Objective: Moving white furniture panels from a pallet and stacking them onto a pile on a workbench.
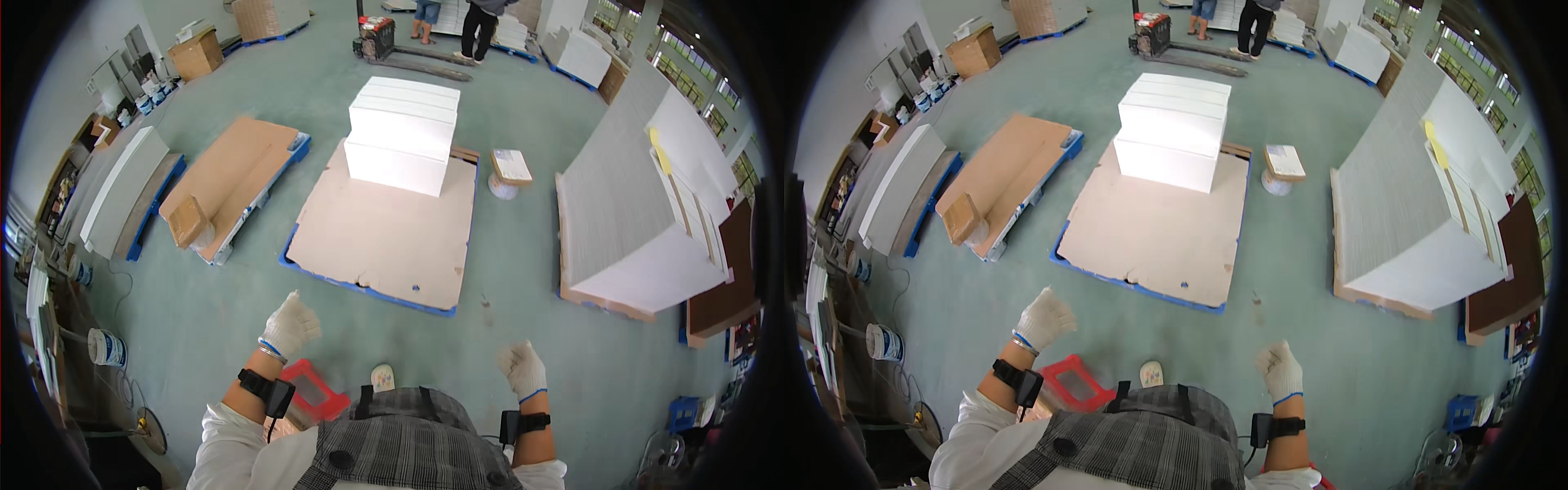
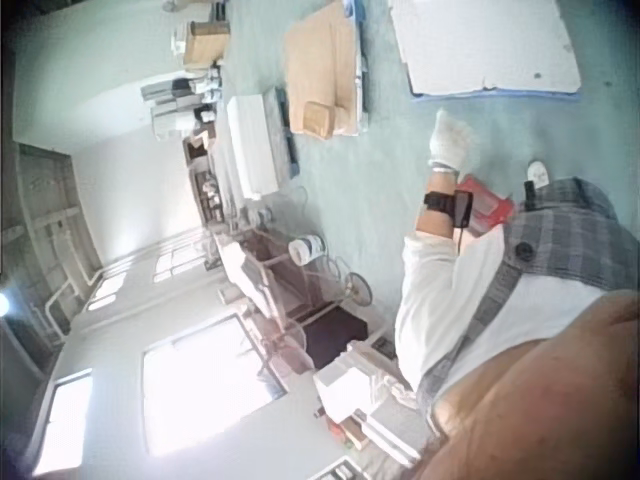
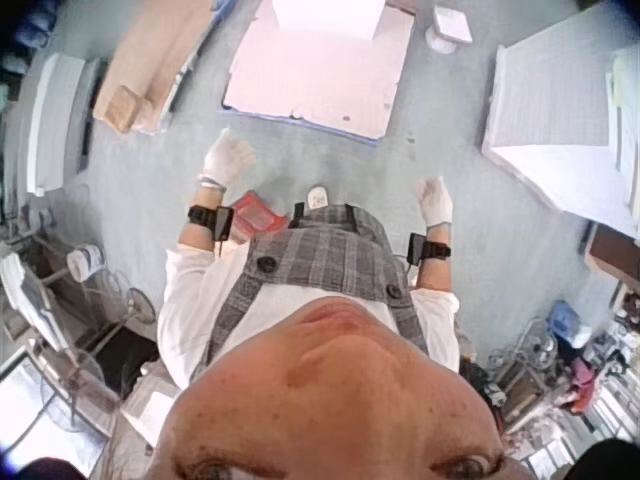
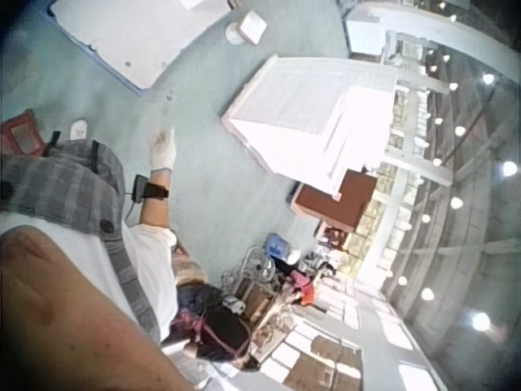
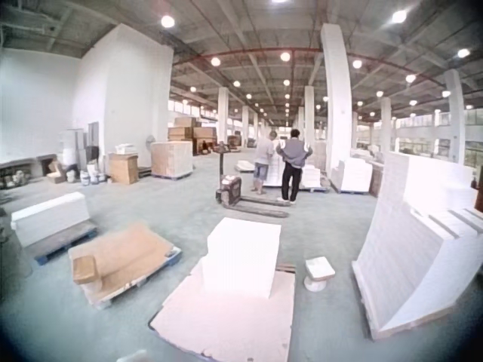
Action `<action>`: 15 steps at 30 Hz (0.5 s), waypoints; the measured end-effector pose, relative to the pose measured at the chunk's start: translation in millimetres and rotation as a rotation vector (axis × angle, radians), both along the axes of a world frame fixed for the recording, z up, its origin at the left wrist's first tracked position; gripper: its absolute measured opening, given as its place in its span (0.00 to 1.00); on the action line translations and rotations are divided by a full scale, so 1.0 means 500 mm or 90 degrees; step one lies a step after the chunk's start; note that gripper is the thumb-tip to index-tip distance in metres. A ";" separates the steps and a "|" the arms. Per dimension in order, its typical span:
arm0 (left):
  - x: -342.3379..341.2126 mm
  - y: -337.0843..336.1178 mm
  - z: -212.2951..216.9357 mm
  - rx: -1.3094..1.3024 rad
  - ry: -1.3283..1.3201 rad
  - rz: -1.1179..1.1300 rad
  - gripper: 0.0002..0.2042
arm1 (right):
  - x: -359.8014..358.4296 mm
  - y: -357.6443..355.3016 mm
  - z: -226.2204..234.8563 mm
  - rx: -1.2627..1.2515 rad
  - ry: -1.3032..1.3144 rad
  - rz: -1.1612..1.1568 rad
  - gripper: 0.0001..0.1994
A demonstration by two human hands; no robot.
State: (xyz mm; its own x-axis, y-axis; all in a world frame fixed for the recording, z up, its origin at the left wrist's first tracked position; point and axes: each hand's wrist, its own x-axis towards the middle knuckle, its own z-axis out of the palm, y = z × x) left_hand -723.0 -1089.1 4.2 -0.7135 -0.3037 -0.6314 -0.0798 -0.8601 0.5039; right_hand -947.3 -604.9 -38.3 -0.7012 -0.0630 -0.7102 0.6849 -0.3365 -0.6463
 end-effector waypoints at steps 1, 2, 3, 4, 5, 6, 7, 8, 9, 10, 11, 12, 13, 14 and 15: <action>-0.029 -0.030 0.000 -0.025 -0.027 -0.010 0.21 | -0.027 -0.015 -0.011 -0.005 -0.002 0.016 0.22; -0.061 -0.059 0.000 -0.015 -0.012 -0.020 0.21 | -0.056 -0.024 -0.021 -0.008 -0.005 0.031 0.24; -0.098 -0.087 0.002 -0.006 0.006 -0.031 0.21 | -0.090 -0.033 -0.031 0.004 -0.012 0.039 0.27; -0.139 -0.114 0.004 0.013 0.029 -0.038 0.21 | -0.129 -0.041 -0.039 -0.026 -0.013 0.039 0.27; -0.192 -0.145 0.006 -0.034 0.011 -0.044 0.21 | -0.183 -0.052 -0.048 -0.040 -0.020 0.034 0.27; -0.234 -0.173 0.008 -0.069 -0.003 -0.043 0.21 | -0.235 -0.067 -0.057 -0.053 -0.027 0.030 0.27; -0.270 -0.196 0.008 -0.074 0.028 -0.041 0.21 | -0.292 -0.086 -0.067 -0.053 -0.010 0.030 0.27; -0.305 -0.229 0.012 -0.002 0.119 -0.071 0.21 | -0.347 -0.103 -0.076 -0.051 0.005 0.031 0.27; -0.340 -0.265 0.019 0.096 0.257 -0.103 0.22 | -0.397 -0.117 -0.083 -0.054 0.019 0.035 0.27; -0.385 -0.289 0.025 0.218 0.442 -0.167 0.22 | -0.454 -0.137 -0.087 -0.078 0.009 0.021 0.27; -0.432 -0.308 0.038 0.108 0.258 -0.063 0.21 | -0.523 -0.177 -0.089 -0.116 0.007 0.011 0.26; -0.455 -0.314 0.051 0.027 0.102 0.012 0.21 | -0.564 -0.208 -0.093 -0.121 -0.019 -0.030 0.26; -0.471 -0.326 0.064 -0.052 -0.062 0.087 0.21 | -0.597 -0.243 -0.098 -0.132 -0.033 -0.018 0.25; -0.493 -0.348 0.078 -0.044 -0.016 0.058 0.21 | -0.645 -0.290 -0.099 -0.110 -0.056 -0.030 0.25; -0.510 -0.367 0.084 -0.029 0.030 0.029 0.21 | -0.682 -0.321 -0.096 -0.112 -0.076 -0.022 0.24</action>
State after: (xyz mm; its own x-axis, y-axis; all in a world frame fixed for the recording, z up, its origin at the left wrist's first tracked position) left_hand -978.0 -1272.7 46.2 -0.7268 -0.3643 -0.5823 -0.0161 -0.8385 0.5446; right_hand -1288.3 -765.4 -86.1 -0.6169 -0.1699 -0.7685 0.7388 -0.4616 -0.4910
